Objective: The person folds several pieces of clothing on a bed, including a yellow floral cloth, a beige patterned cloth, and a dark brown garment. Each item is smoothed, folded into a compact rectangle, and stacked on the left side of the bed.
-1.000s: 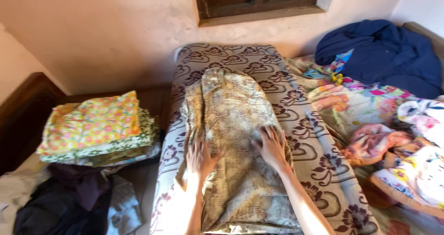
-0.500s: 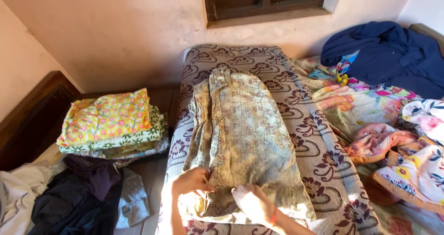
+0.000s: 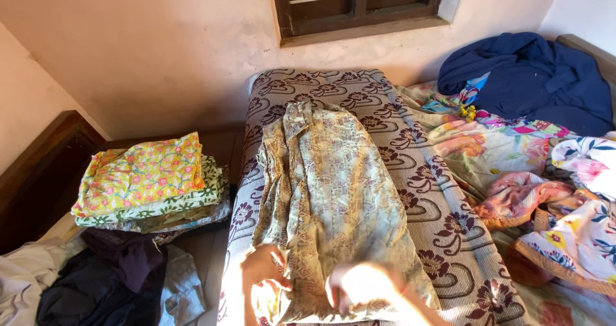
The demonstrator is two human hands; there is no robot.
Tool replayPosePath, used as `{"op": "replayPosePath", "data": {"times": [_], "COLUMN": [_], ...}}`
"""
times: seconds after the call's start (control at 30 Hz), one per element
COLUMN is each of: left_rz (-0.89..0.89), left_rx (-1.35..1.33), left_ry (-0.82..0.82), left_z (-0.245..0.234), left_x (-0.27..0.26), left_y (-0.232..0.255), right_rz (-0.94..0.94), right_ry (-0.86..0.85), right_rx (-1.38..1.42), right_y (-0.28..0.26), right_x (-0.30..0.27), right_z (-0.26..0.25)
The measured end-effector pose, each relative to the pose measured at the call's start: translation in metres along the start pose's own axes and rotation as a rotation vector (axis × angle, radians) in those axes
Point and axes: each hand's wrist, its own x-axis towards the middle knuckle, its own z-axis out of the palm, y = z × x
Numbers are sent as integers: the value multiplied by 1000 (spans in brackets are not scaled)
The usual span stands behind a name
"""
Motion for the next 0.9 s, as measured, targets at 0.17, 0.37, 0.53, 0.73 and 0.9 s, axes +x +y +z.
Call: {"op": "replayPosePath", "data": {"times": [0.17,0.37,0.53,0.73,0.9], "left_rz": [307,750,456,313,291], "left_rx": [-123,13,-16,111,375], "left_ry": [660,823,439,560,700], "left_z": [25,88,109,116,129], "left_x": [1,-33,-9,70,103], "left_y": [38,152,164,101,65], "right_rz": [-481,-553,-851,-1028,-437], "right_ry": [638,480,384,526,564], "right_rx": [-979,-1623,-1828,-2068,-1904], "right_y": [-128,-105,-29,-34,-85], "right_x": [24,77,104,122,90], "right_z": [-29,-12,-27,-38,-66]}}
